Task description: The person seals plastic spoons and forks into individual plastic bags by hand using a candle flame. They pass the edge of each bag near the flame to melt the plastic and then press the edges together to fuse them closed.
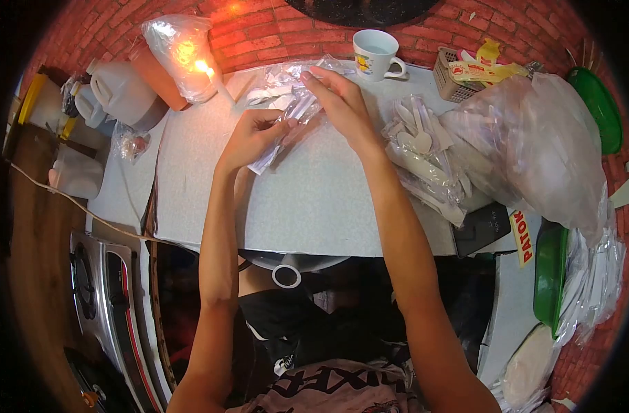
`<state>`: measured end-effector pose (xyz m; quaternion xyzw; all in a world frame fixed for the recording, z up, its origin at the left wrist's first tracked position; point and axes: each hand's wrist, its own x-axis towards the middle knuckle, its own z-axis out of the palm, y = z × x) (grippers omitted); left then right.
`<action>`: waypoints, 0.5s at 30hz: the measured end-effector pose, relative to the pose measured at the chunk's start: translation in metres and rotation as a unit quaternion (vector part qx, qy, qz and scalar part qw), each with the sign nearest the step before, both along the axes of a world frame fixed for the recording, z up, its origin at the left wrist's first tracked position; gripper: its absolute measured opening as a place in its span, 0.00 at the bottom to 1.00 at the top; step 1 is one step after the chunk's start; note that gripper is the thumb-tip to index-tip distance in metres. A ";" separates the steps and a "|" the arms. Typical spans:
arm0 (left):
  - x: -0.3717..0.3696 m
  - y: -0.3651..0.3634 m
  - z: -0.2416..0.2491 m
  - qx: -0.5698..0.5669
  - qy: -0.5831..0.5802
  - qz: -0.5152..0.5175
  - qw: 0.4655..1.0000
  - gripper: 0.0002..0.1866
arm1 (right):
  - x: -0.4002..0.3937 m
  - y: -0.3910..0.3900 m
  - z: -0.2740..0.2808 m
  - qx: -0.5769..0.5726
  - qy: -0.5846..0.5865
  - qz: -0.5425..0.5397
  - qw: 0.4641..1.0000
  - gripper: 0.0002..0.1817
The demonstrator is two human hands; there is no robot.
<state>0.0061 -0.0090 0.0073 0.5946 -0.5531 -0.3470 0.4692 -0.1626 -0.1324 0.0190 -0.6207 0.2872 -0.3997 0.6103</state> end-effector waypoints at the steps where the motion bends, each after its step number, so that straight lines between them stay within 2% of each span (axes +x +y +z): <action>1: 0.000 0.000 0.000 0.007 -0.007 0.001 1.000 0.13 | -0.002 -0.003 -0.003 -0.029 0.016 0.040 0.999 0.16; 2: 0.001 -0.001 -0.001 0.007 -0.007 0.001 1.000 0.13 | -0.003 -0.005 -0.006 -0.059 0.032 0.080 0.995 0.16; 4: 0.002 -0.002 -0.004 -0.013 -0.040 -0.007 0.999 0.13 | -0.001 -0.006 -0.009 -0.061 0.015 0.071 0.996 0.16; 6: 0.001 -0.002 -0.004 -0.019 -0.021 0.001 1.000 0.13 | 0.000 -0.004 -0.006 -0.062 -0.001 0.062 0.996 0.16; 8: 0.000 -0.002 -0.002 -0.027 -0.002 0.009 1.000 0.14 | -0.003 0.005 0.012 0.025 -0.012 0.041 0.999 0.16; 9: 0.000 -0.002 -0.001 -0.029 0.003 0.021 0.999 0.15 | -0.003 0.000 0.005 0.025 -0.012 0.042 0.999 0.16; 11: -0.001 -0.002 0.000 -0.032 0.007 0.033 0.999 0.15 | -0.002 -0.014 -0.016 -0.089 0.012 0.050 0.995 0.19; 15: 0.000 -0.002 0.004 -0.020 -0.012 0.027 0.999 0.15 | 0.002 -0.006 -0.009 -0.048 -0.021 0.010 0.999 0.21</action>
